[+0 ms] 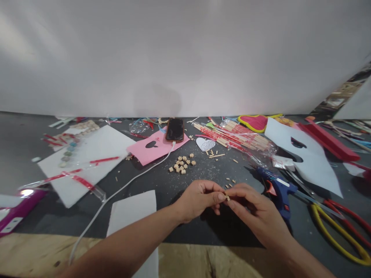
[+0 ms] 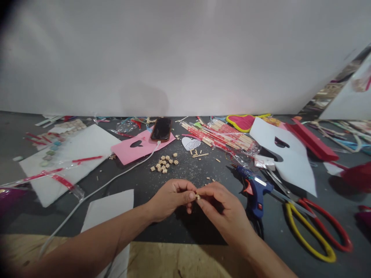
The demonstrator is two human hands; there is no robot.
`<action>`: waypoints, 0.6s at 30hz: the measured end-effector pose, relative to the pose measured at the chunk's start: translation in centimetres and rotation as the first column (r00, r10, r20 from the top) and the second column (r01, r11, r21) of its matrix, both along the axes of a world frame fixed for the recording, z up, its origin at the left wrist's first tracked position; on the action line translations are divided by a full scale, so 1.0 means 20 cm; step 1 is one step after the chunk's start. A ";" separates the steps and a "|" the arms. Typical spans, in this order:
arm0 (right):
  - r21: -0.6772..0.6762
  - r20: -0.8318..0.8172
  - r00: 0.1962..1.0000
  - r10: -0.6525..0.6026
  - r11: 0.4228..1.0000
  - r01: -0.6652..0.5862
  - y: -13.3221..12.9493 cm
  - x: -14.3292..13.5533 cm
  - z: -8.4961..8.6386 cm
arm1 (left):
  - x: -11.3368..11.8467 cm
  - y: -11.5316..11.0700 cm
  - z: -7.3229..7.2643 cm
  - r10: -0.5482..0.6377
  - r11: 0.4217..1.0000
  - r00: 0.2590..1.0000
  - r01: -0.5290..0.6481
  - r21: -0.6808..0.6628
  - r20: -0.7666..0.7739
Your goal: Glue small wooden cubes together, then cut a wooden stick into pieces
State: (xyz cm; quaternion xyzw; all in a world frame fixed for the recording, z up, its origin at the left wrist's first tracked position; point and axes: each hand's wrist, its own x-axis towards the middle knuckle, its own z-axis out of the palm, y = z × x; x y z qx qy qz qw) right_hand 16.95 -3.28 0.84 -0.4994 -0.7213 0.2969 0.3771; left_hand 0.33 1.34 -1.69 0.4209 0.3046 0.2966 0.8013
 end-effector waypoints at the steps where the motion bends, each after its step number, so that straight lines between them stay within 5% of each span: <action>1: -0.009 -0.001 1.000 0.002 1.000 -0.002 0.00 0.00 0.00 | 0.00 0.00 0.00 0.006 1.000 1.000 -0.006 -0.003 0.003; 18: -0.007 0.028 0.999 -0.023 1.000 0.023 -0.01 0.00 0.00 | 0.00 0.00 0.00 0.015 1.000 1.000 -0.015 0.005 0.017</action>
